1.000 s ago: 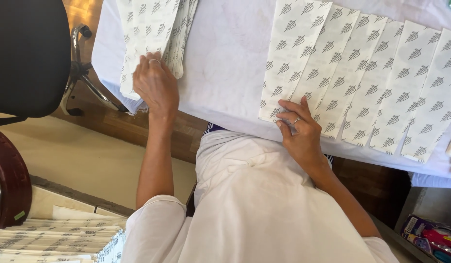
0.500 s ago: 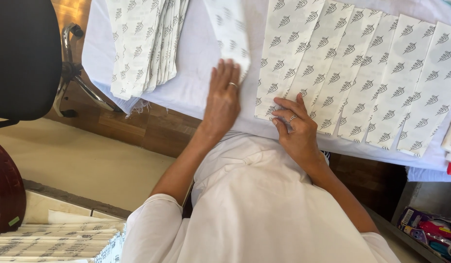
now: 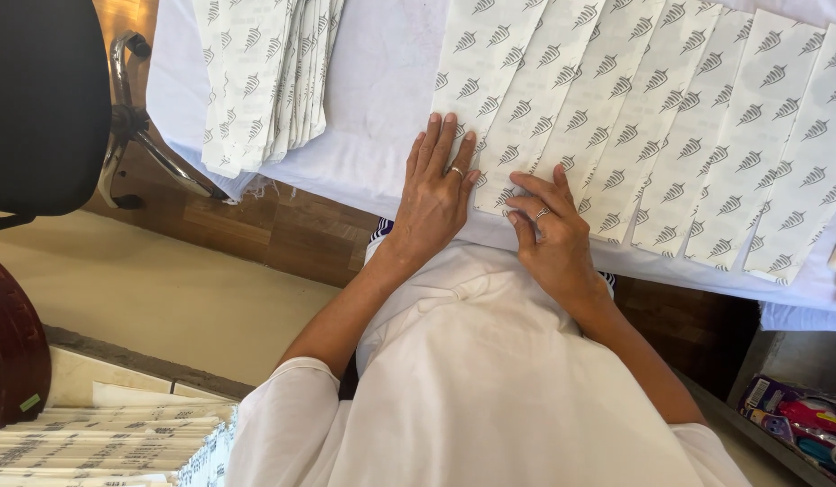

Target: Applying glue to paper wrappers and folding them into finished packaging.

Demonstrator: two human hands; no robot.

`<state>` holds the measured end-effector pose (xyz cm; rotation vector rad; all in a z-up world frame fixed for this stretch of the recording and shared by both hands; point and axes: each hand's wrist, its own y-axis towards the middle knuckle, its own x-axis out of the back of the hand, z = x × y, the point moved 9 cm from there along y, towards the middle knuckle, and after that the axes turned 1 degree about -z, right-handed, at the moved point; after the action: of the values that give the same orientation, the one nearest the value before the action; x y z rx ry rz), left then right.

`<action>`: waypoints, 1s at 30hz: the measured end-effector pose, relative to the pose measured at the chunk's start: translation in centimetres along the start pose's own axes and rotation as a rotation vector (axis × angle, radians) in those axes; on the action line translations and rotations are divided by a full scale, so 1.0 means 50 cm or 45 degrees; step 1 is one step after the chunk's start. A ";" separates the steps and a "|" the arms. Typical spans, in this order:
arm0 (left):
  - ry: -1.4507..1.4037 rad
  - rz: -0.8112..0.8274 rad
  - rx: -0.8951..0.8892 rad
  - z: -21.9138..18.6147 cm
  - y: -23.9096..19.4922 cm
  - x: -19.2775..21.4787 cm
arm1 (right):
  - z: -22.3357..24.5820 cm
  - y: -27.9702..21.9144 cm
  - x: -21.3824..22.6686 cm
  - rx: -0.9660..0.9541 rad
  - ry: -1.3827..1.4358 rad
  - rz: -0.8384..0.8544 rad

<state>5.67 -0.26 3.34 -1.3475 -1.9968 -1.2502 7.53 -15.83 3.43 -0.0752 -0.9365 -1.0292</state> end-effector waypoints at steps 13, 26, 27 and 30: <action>-0.444 0.144 -0.231 0.061 -0.034 0.113 | 0.098 0.061 -0.062 0.277 0.178 0.015; -0.522 -0.029 -0.349 0.033 -0.035 0.128 | 0.114 0.041 -0.080 0.433 -0.071 -0.063; -0.551 -0.032 -0.334 0.038 -0.037 0.127 | 0.116 0.041 -0.079 0.438 -0.075 -0.064; -0.592 -0.051 -0.289 0.043 -0.035 0.126 | 0.121 0.048 -0.076 0.434 -0.061 -0.072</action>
<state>1.64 4.54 6.14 -1.8562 -2.2415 -1.3035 4.88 -9.09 5.44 0.2124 -1.1517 -0.9096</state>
